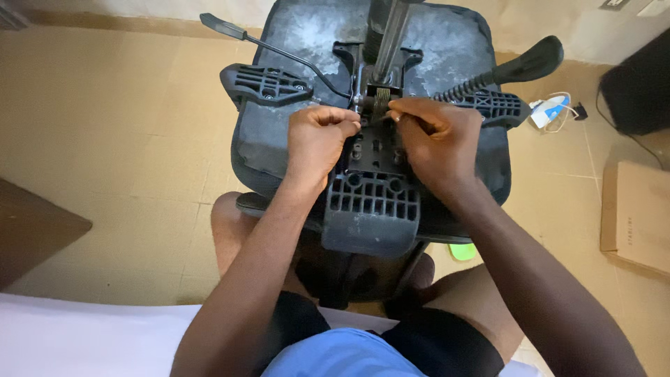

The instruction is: The person uses an Allen key to tighten bolts on the underside of an office chair base, then flips the chair upright and attaches the seat back to the base. The person continues to tighten fasteners on the seat-back attachment.

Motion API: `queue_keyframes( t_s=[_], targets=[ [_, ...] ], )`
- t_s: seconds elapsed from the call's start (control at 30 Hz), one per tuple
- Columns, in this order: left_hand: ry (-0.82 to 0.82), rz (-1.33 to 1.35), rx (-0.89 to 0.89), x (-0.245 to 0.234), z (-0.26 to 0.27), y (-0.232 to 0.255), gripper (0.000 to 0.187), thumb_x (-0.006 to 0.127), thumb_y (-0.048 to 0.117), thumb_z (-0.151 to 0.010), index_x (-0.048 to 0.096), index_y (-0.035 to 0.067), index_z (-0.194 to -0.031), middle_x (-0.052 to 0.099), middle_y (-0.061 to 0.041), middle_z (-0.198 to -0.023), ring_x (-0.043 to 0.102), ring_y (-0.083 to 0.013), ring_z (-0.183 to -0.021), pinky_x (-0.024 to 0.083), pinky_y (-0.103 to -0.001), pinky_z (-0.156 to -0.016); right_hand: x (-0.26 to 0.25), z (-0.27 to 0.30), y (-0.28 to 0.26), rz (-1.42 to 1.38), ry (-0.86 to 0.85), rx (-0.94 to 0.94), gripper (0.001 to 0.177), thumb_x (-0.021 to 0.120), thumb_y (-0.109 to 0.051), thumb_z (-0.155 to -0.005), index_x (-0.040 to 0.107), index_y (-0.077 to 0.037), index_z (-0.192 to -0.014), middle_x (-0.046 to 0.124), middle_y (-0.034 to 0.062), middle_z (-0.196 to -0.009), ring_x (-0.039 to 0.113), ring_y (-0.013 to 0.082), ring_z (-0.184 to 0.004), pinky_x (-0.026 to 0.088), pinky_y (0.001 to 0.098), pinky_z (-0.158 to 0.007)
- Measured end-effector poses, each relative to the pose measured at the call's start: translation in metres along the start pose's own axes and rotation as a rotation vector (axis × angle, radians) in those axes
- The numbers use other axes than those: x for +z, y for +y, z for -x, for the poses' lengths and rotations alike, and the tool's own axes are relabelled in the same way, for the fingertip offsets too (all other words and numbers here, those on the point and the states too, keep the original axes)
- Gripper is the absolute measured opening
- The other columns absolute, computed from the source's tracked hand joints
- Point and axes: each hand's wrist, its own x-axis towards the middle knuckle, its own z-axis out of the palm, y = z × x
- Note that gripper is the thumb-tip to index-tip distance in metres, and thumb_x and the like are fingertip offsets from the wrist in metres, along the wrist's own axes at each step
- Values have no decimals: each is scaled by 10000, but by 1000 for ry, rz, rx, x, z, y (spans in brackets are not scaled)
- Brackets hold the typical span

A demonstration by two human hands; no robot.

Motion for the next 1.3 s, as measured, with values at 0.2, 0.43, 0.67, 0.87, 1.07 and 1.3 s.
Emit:
queue_keyframes(
  t_s=[0.2, 0.43, 0.67, 0.87, 1.07, 1.3],
  targets=[
    [31, -225, 236, -2, -1, -7, 136, 813, -16, -737, 815, -13, -873, 735, -57, -760, 655, -99, -660, 515, -254, -615, 4, 1, 3, 4, 50, -24, 117, 724, 57, -965, 764, 43, -1074, 789, 171, -1016, 773, 159, -882, 595, 260, -784],
    [9, -13, -7, 2, -4, -2, 82, 811, -28, -738, 811, -30, -820, 756, -57, -744, 656, -91, -653, 533, -248, -621, 6, 3, 4, -8, 39, -6, 161, 686, 83, -959, 767, 42, -1092, 793, 159, -1026, 776, 149, -905, 597, 262, -809],
    [-9, -70, -151, 7, -1, 8, 40, 798, 19, -785, 798, -20, -798, 751, -74, -704, 646, -104, -590, 527, -270, -552, 7, 1, -2, -25, 82, 39, 104, 730, 27, -963, 766, 41, -1060, 792, 135, -965, 739, 121, -821, 567, 246, -739],
    [-54, -103, 19, 6, -2, 5, 41, 766, -11, -775, 804, -27, -766, 766, -62, -703, 668, -92, -621, 538, -254, -592, 6, -1, -1, 1, 51, 63, 95, 740, 12, -948, 770, 34, -1036, 791, 127, -931, 742, 105, -799, 560, 243, -712],
    [-59, -174, 13, 5, -2, 10, 44, 781, 31, -787, 815, 3, -786, 769, -46, -700, 679, -75, -609, 551, -242, -581, 0, 1, 2, -1, 27, -9, 109, 715, 22, -959, 756, 45, -1057, 776, 144, -939, 732, 105, -813, 558, 258, -726],
    [15, -140, -148, 13, -10, 18, 135, 881, 21, -682, 764, -45, -674, 729, -90, -649, 619, -119, -506, 528, -291, -491, -8, -7, -5, -31, -62, 135, 100, 701, 1, -971, 766, 35, -1038, 770, 101, -839, 661, 87, -653, 507, 245, -575]
  ],
)
